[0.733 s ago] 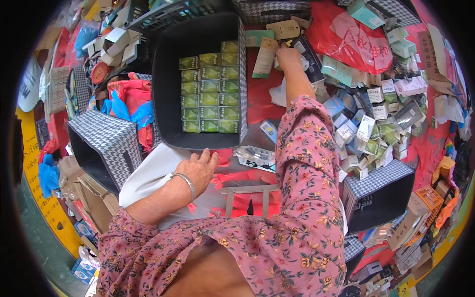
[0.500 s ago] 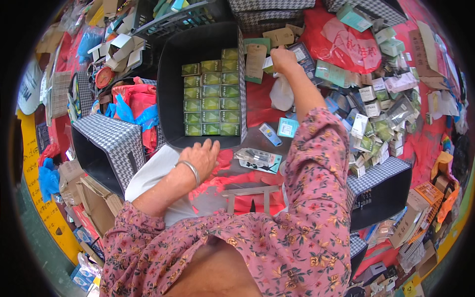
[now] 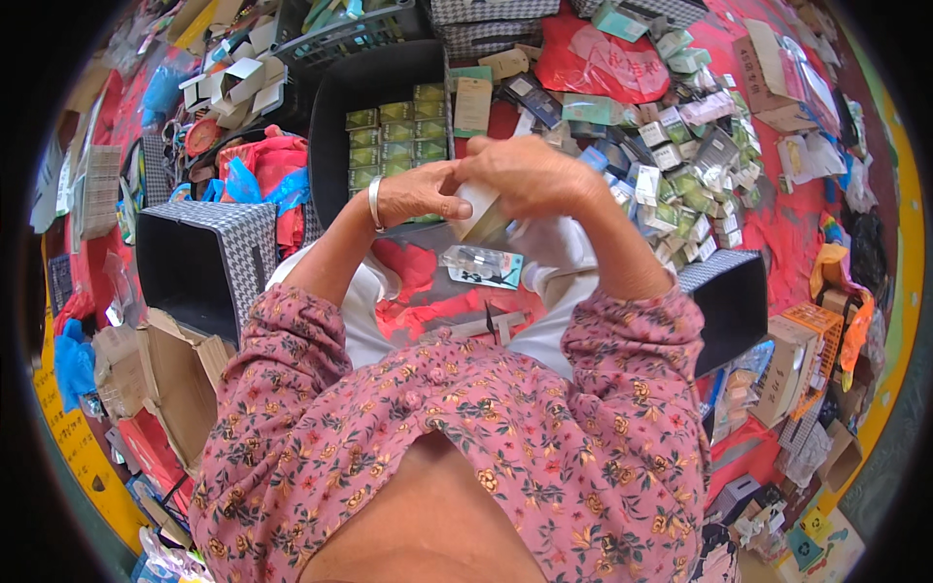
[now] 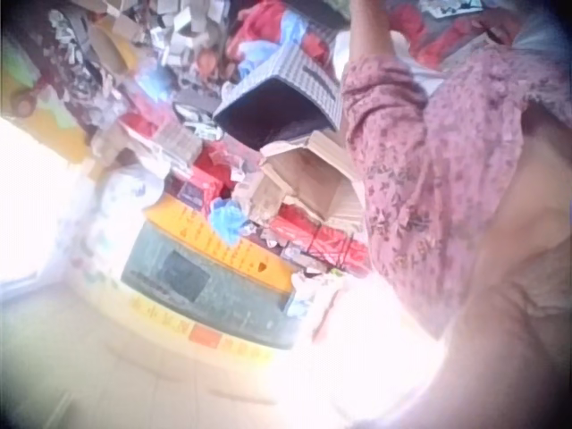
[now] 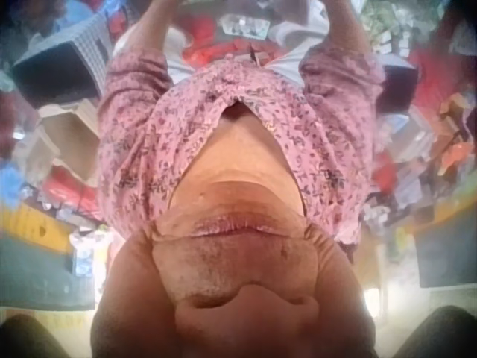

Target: The person sits on the floor and sorts through a pile of small green and white boxes, wiping each box with a white cloth before placing them into a black crate.

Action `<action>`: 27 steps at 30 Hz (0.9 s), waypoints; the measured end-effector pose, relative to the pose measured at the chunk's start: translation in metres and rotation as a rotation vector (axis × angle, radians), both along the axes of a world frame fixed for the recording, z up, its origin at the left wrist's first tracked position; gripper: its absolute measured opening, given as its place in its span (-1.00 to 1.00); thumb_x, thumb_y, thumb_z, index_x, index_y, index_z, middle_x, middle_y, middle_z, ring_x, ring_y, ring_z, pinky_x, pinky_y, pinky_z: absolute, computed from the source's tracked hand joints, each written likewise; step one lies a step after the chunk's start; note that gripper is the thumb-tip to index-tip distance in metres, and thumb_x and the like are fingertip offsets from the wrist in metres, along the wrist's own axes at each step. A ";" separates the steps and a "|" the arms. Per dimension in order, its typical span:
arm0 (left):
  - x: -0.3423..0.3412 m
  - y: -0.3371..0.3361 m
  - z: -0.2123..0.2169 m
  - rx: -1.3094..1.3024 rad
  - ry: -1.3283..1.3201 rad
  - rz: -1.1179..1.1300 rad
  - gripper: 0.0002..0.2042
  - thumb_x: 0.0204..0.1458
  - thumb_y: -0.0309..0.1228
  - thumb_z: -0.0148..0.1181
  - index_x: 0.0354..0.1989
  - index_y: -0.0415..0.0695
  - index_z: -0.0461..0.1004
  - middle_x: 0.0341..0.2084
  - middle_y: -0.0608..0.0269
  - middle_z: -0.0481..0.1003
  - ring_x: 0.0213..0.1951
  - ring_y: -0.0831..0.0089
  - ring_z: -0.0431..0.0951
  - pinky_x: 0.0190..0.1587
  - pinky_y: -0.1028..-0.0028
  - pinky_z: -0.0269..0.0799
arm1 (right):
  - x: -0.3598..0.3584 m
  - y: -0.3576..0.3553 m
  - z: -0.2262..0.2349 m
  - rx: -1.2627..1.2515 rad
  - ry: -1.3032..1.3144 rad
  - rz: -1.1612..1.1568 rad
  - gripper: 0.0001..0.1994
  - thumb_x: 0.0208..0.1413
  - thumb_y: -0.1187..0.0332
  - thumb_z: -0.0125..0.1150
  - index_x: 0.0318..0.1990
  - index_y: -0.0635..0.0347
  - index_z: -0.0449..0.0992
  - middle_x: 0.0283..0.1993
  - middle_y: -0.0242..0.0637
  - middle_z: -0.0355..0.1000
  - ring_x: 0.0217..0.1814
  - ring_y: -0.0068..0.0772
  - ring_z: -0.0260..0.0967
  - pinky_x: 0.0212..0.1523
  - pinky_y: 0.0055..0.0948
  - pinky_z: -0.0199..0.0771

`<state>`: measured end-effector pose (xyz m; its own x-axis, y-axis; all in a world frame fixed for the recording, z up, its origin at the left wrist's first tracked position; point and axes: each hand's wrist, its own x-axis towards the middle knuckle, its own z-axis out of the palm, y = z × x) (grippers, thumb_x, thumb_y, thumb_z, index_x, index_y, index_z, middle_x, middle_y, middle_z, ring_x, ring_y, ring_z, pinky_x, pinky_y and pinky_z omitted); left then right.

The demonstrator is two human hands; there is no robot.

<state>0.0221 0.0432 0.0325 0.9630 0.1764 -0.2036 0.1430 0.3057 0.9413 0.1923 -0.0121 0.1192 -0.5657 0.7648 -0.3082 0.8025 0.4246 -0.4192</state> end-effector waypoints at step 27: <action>-0.003 -0.002 -0.007 -0.684 -0.144 0.569 -0.62 0.10 -0.12 -0.14 0.00 -0.08 0.24 -0.12 0.22 0.38 -0.13 0.36 0.43 -0.03 0.39 0.35 | -0.049 0.018 -0.033 0.756 0.623 -0.476 -0.79 -0.07 0.44 0.06 -0.22 0.10 0.42 -0.41 -0.23 0.34 -0.38 -0.26 0.36 -0.34 -0.43 0.35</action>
<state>0.0190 0.0408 0.0256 0.7913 0.5193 -0.3228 -0.3068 0.7939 0.5250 0.1432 0.0062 0.0866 -0.0556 0.8180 0.5725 0.6902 0.4458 -0.5700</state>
